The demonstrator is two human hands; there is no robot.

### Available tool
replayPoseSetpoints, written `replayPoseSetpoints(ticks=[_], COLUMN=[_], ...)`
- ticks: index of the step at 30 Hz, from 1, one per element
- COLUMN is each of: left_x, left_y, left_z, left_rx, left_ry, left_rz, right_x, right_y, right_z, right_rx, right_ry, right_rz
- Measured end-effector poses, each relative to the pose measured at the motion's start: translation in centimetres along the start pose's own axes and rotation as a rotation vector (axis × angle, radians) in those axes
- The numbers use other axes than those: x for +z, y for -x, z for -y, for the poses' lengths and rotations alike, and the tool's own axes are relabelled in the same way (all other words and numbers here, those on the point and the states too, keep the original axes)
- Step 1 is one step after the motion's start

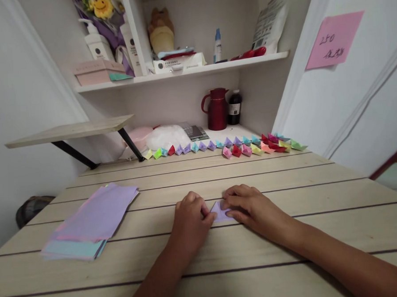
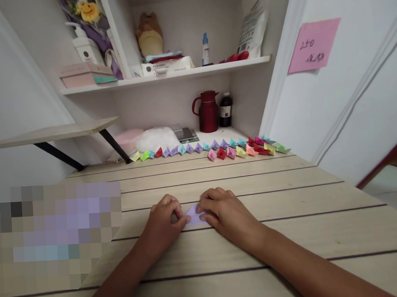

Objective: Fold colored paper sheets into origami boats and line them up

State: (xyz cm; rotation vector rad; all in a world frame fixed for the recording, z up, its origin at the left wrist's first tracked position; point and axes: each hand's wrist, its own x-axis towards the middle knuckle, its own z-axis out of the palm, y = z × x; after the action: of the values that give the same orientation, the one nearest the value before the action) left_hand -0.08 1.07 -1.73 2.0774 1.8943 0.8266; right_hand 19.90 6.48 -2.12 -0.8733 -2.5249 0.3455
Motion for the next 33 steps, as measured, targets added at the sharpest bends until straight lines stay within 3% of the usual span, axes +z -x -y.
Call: replayPoseSetpoints(ticks=[5, 8, 10, 12, 14, 16, 19, 25, 33], left_x=[-1.4, -2.7, -3.1, -2.9, -2.3, -1.7, -1.5, -2.0, -2.6], left_y=[0.0, 0.6, 1.3, 2.3, 3.4, 4.4, 5.2, 5.1, 5.1], left_z=[0.7, -0.3, -1.5, -2.5, -2.9, -2.8, -2.4, -2.9, -3.7], left_rx=[0.056, 0.224, 0.356, 0.411, 0.368, 0.26, 0.171, 0.126, 0.069], left_ry=[-0.018, -0.125, -0.212, -0.244, -0.243, -0.241, -0.262, -0.293, -0.306], left_rz=[-0.083, -0.149, -0.094, 0.071, 0.24, 0.327, 0.326, 0.378, 0.404], right_x=[0.1, 0.0, -0.1, -0.2, -0.3, -0.3, -0.5, -1.4, -1.5], right_y=[-0.1, -0.1, -0.1, -0.2, -0.2, 0.0, 1.0, 4.0, 4.4], right_z=[-0.4, -0.3, 0.0, 0.3, 0.6, 0.8, 0.6, 0.5, 2.4], right_rx=[-0.048, -0.07, -0.077, -0.082, -0.09, -0.1, -0.105, -0.058, -0.022], right_ry=[0.016, 0.027, 0.049, 0.073, 0.091, 0.098, 0.105, 0.08, 0.166], right_rz=[0.002, -0.001, -0.001, 0.003, -0.001, -0.007, 0.007, 0.062, 0.061])
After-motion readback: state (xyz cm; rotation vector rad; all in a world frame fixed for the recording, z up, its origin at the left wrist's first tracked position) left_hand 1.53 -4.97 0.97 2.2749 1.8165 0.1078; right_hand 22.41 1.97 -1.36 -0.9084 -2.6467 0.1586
